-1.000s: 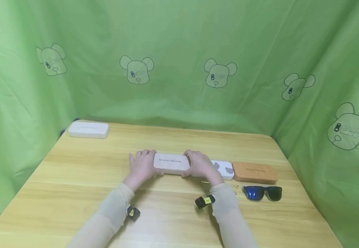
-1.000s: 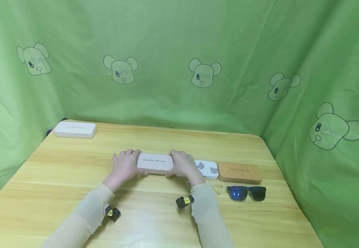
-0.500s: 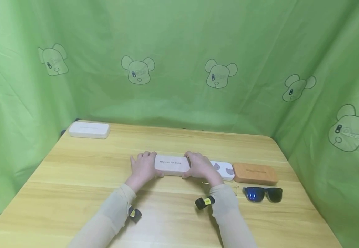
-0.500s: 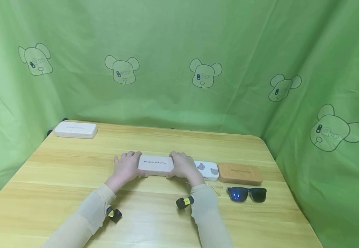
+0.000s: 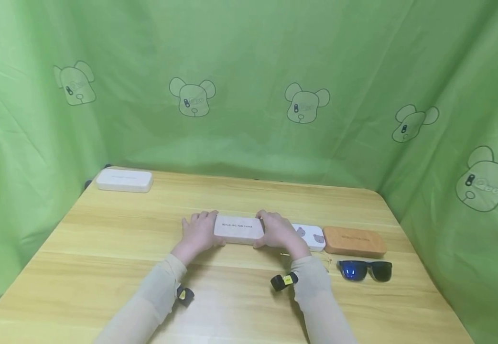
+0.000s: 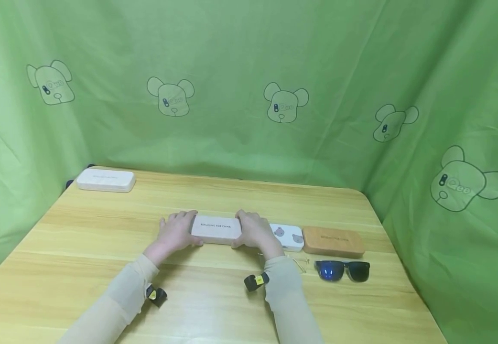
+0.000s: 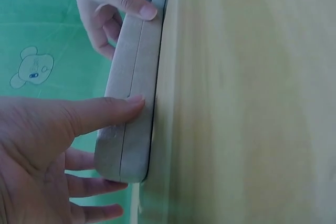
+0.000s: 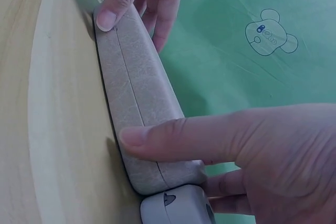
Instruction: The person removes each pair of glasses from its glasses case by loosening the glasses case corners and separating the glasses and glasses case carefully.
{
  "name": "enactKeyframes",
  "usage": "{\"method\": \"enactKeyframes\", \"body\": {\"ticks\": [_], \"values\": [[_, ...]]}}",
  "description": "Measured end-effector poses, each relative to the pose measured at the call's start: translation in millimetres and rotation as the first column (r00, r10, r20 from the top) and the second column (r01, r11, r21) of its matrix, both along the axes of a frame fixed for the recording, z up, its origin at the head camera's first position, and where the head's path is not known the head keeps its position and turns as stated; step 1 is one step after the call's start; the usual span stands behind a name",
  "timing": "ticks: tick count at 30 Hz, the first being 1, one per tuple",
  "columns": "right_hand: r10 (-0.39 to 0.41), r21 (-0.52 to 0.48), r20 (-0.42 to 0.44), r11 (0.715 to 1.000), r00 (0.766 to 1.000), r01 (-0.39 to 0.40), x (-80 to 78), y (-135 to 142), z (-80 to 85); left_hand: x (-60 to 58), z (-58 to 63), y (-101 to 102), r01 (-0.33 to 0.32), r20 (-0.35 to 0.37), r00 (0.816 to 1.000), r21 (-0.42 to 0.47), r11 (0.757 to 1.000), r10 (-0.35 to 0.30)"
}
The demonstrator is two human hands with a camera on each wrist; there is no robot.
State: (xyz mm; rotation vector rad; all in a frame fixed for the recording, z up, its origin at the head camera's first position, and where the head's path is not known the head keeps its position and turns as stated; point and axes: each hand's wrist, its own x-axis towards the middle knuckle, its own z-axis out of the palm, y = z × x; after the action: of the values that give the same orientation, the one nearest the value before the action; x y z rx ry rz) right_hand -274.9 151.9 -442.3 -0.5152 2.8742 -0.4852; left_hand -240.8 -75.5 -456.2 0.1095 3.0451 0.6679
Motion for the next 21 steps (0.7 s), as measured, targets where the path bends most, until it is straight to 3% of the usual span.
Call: {"method": "enactKeyframes", "body": {"ticks": [10, 15, 21], "values": [[0.055, -0.024, -0.004, 0.998, 0.998, -0.055, 6.4, 3.2, 9.1, -5.5, -1.5, -12.5, 0.043, 0.059, 0.997, 0.148, 0.988, -0.052], [0.099, -0.082, -0.062, 0.991, 0.993, -0.103, 6.8, -4.2, 9.0, -7.4, -4.8, -20.1, 0.053, 0.073, 0.995, 0.261, 0.964, -0.074], [0.156, -0.121, -0.135, 0.977, 0.978, -0.173, 7.4, -14.6, 3.7, -11.0, -13.2, -27.3, 0.092, 0.080, 0.989, 0.319, 0.943, -0.124]]}}
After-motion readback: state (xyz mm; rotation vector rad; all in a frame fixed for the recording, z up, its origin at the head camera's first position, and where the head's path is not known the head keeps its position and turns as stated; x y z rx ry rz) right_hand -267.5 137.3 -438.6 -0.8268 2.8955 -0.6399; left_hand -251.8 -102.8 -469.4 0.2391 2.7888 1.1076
